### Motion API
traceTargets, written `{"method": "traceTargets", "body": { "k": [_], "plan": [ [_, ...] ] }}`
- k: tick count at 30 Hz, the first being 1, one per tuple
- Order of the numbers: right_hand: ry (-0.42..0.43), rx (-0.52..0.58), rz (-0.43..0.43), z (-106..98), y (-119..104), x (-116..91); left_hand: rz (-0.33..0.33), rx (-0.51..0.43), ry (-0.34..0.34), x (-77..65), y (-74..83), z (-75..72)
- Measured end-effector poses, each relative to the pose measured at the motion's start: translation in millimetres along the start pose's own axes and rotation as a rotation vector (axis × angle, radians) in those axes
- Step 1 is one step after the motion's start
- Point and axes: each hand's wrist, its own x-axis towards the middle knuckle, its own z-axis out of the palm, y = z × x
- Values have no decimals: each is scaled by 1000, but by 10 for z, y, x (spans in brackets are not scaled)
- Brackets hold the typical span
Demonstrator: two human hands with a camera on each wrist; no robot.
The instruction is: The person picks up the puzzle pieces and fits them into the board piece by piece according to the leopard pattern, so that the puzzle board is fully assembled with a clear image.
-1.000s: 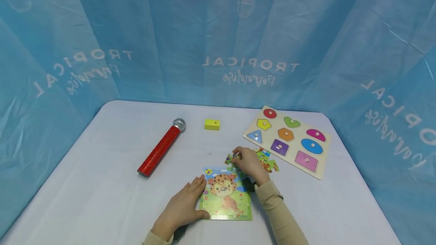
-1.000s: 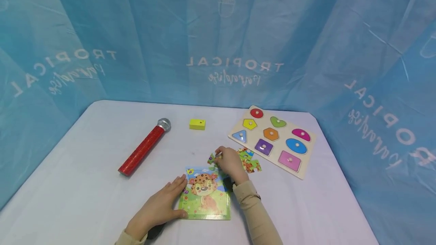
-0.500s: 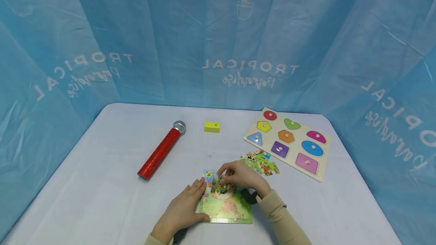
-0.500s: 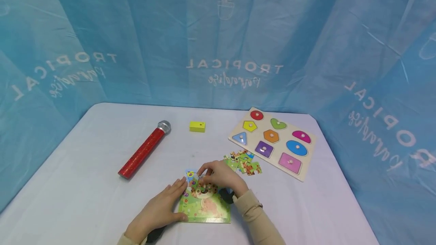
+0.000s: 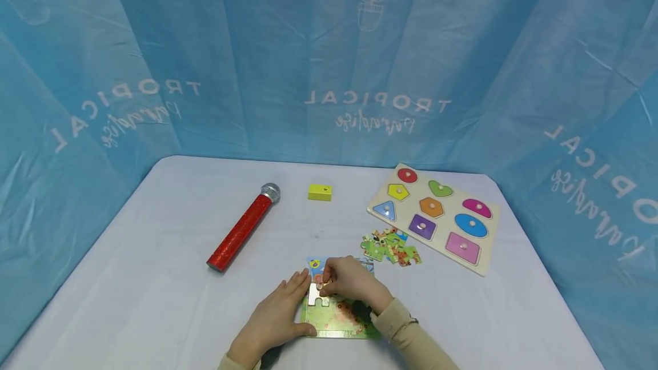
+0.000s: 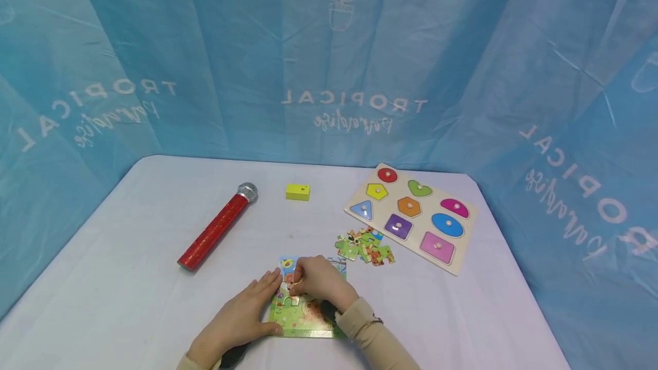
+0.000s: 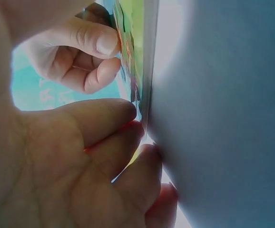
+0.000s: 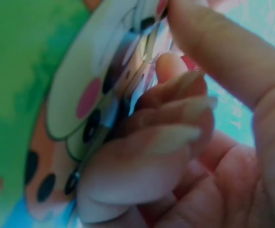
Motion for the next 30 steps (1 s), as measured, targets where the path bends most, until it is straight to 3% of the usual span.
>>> {"method": "traceTargets", "body": {
  "k": [5,12,16,22,26,30],
  "plan": [
    [24,12,34,20,4,19,-10,0,-10,3,-12,-2],
    [25,113,-13,-74,112,27,-9,9,-4,4,-8,12],
    [117,169,25,-201,260,14,-14,13,-1,3,4,13],
    [349,46,183,-393,487,-43,-54,5,-19,15,10,30],
    [405,-49,260,-457,587,-80,-69,-5,-29,24,9,40],
    [429,-110,262,-475,619,-94,-71,-3,-33,30,7,41]
  ]
}}
